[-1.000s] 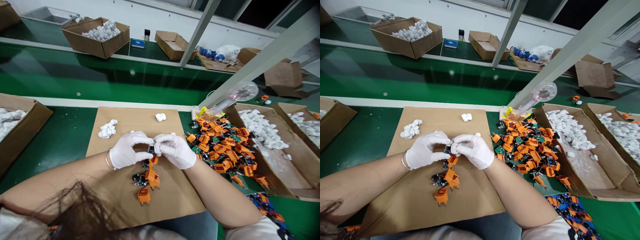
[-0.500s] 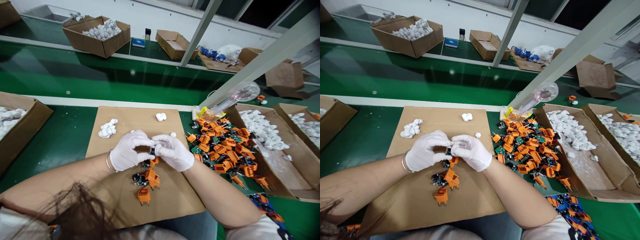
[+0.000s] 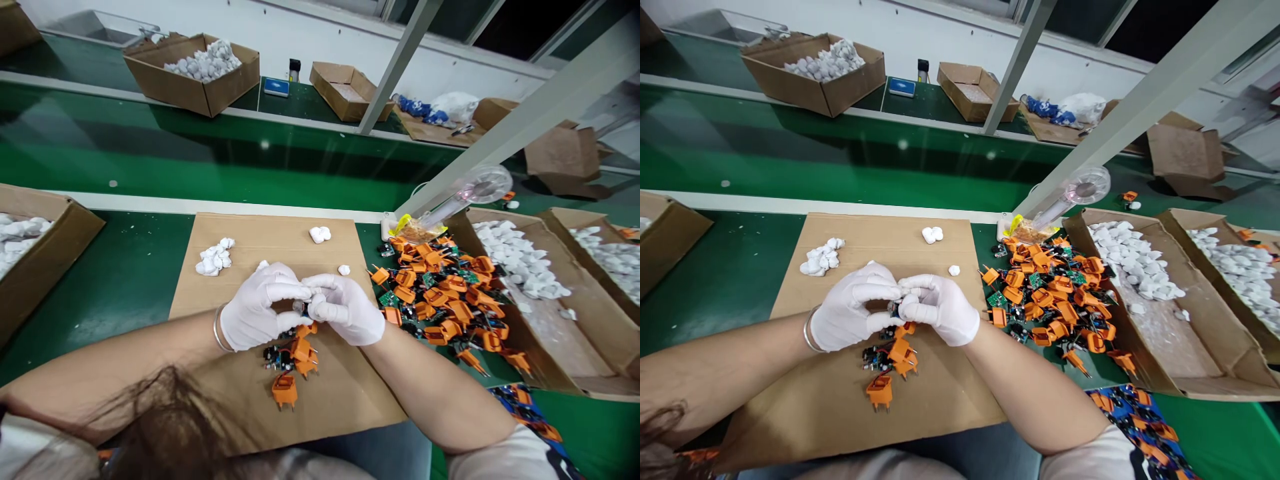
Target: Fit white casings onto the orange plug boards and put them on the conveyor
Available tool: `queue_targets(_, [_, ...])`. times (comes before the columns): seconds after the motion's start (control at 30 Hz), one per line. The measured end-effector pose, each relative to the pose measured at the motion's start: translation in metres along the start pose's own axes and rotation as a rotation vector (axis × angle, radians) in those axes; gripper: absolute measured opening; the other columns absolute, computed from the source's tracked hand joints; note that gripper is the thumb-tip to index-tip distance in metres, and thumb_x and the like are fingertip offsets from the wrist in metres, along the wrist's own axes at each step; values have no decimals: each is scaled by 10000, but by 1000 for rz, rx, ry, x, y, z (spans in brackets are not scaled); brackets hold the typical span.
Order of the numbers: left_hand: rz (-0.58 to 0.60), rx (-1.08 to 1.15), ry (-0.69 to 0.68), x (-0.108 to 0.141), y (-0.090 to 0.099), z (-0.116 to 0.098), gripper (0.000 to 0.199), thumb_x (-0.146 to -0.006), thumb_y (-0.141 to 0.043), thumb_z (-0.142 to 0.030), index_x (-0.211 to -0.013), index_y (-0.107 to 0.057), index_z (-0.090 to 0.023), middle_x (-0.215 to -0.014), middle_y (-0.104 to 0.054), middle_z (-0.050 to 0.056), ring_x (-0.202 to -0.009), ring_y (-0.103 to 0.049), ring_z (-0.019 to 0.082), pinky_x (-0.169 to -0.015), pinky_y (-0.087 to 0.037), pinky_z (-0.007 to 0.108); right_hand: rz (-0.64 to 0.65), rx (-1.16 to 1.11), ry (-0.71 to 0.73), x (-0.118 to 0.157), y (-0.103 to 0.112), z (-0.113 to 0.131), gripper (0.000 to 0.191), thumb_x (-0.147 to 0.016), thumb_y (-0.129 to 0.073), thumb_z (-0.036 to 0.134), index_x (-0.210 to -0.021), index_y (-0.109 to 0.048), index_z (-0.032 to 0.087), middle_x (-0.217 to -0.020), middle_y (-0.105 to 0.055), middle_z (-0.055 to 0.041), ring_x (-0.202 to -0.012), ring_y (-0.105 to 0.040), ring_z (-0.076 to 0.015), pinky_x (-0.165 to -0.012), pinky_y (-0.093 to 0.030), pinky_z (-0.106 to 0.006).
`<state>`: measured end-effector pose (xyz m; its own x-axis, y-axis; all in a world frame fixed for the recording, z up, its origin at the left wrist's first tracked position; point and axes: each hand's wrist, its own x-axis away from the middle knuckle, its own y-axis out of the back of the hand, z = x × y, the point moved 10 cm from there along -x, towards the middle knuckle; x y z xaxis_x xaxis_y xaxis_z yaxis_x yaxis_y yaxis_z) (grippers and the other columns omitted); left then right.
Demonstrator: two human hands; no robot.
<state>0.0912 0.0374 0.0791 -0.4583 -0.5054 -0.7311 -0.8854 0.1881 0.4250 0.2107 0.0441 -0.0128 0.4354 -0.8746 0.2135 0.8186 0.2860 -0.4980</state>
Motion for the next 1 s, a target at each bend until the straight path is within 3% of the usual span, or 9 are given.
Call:
queue_targets(0.13, [12,-77,-20,-1,-1,-4,644,-834,-789,-247,-1431,-547,-261,-1138,-788,110,-1021,-749,290,-866,-640,476,-116,20,48,1,9,5,508,-553,-1032,253,-983,-767,197,-699,-767,10,-627,-663,-132,-660,-562,-292])
queue_targets(0.2, [30,-102,-55,-2,-3,-10,724,-843,-805,-337,-1495,-491,-310,-1186,-778,108,-1032,-757,310,-864,-639,497,-139,38,41,3,7,4,461,-533,-1028,194,-905,-756,205,-712,-761,21,-622,-656,-123,-657,-568,-288])
queue_targets(0.3, [52,-126,-85,-3,-6,-15,659,-893,-795,-387,-1477,-490,-379,-1153,-792,68,-963,-782,287,-808,-638,465,-102,44,7,4,-3,-2,382,-567,-1007,166,-832,-737,219,-674,-719,44,-612,-644,-122,-644,-570,-290])
queue_targets(0.5, [54,-132,-155,0,-6,-21,578,-926,-796,-402,-1421,-516,-299,-1059,-822,61,-923,-787,242,-827,-620,411,-76,2,12,3,-3,-1,655,-520,-1009,93,-1088,-721,249,-796,-762,35,-698,-696,-143,-710,-586,-305])
queue_targets(0.7, [27,-115,-135,1,-4,-18,528,-906,-825,-357,-1352,-560,-261,-1035,-817,68,-917,-779,215,-823,-609,373,10,0,3,1,-3,0,585,-588,-998,140,-1108,-752,251,-889,-794,1,-748,-724,-165,-758,-600,-342])
queue_targets(0.8, [-16,-86,-115,1,-1,-16,545,-884,-832,-274,-1359,-566,-258,-965,-804,44,-879,-769,206,-805,-609,364,-81,-43,118,1,6,13,537,-571,-1014,160,-1045,-786,269,-982,-829,-24,-803,-745,-165,-788,-614,-333])
queue_targets(0.93, [15,-19,-31,-1,-1,-12,477,-870,-836,-202,-1284,-602,-240,-811,-772,-11,-811,-757,198,-810,-600,375,-266,-131,305,8,24,35,442,-628,-1000,213,-1019,-815,306,-1070,-841,-19,-836,-743,-141,-675,-568,-246])
queue_targets(1.0, [21,5,-22,-1,0,-12,466,-880,-844,-254,-1282,-607,-258,-841,-784,-7,-807,-763,203,-804,-607,385,-273,-144,313,9,25,36,440,-643,-992,228,-1035,-815,315,-1072,-841,-20,-878,-752,-158,-758,-592,-280])
